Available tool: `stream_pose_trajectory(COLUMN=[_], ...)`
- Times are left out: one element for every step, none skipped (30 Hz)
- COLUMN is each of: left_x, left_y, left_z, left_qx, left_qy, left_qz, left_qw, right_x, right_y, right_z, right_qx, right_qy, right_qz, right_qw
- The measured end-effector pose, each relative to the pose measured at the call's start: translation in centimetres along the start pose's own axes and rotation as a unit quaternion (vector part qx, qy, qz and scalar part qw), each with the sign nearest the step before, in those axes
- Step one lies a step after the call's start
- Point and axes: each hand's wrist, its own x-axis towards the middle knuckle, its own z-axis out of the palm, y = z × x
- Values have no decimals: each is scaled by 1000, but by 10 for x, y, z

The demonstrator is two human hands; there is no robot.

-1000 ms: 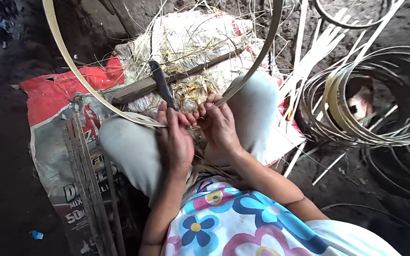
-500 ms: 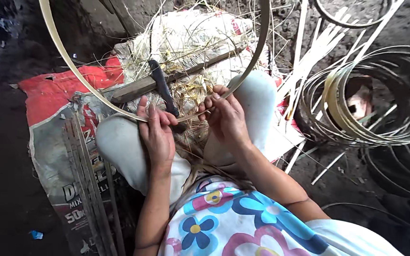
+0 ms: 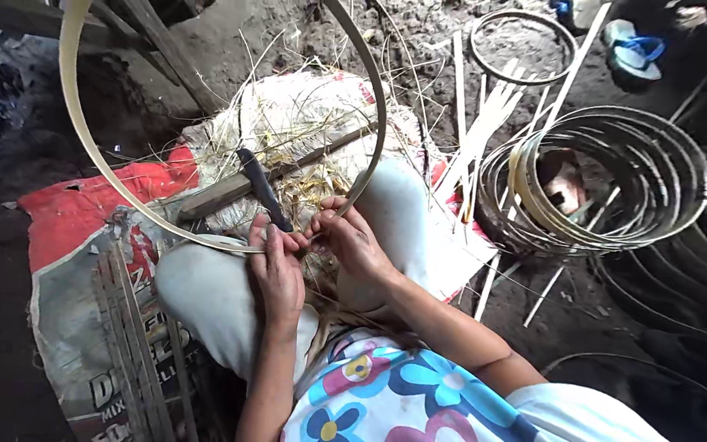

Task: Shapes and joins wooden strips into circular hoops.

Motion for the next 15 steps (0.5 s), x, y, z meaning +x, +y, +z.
stream_pose_trajectory(left_x=[4, 7, 8, 7, 4, 0, -4, -5, -6, -6, -7, -7, -8, -9, -9], left_y=[4, 8, 11, 10, 7, 2, -4, -8, -11, -12, -12, -12, -11, -11, -9], left_z=[-1, -3, -4, -2, 1, 7, 11, 13, 13, 11, 10, 9, 7, 6, 4], left_qx=[-12, -24, -38, -52, -61, -60, -52, -41, -29, -17, -6, 4, 12, 18, 18], left_qy=[-1, -1, 0, 4, 6, 8, 12, 14, 13, 10, 7, 4, 0, -3, -5], left_qz=[8, 14, 15, 10, 0, -12, -19, -17, -15, -18, -23, -28, -33, -41, -48], left_qw=[1000, 1000, 999, 999, 998, 998, 998, 999, 999, 1000, 1000, 1000, 999, 999, 999], right_x=[0, 0, 0, 0, 0, 0, 0, 0, 0, -1, -1, -1, -1, -3, -4], right_y=[-4, -7, -9, -7, -4, 0, 3, 5, 6, 6, 6, 5, 5, 4, 3], right_z=[1, 2, 3, 5, 7, 8, 8, 7, 4, 1, -2, -4, -6, -7, -7], right_qx=[21, 40, 67, 89, 95, 82, 59, 27, -6, -36, -62, -80, -91, -94, -88], right_qy=[8, 22, 39, 50, 53, 50, 50, 49, 46, 40, 33, 26, 19, 14, 10], right_qz=[-2, -9, -13, -17, -24, -30, -37, -42, -48, -52, -53, -48, -41, -33, -26], right_qw=[1000, 999, 997, 995, 994, 995, 996, 998, 998, 997, 996, 995, 995, 995, 996])
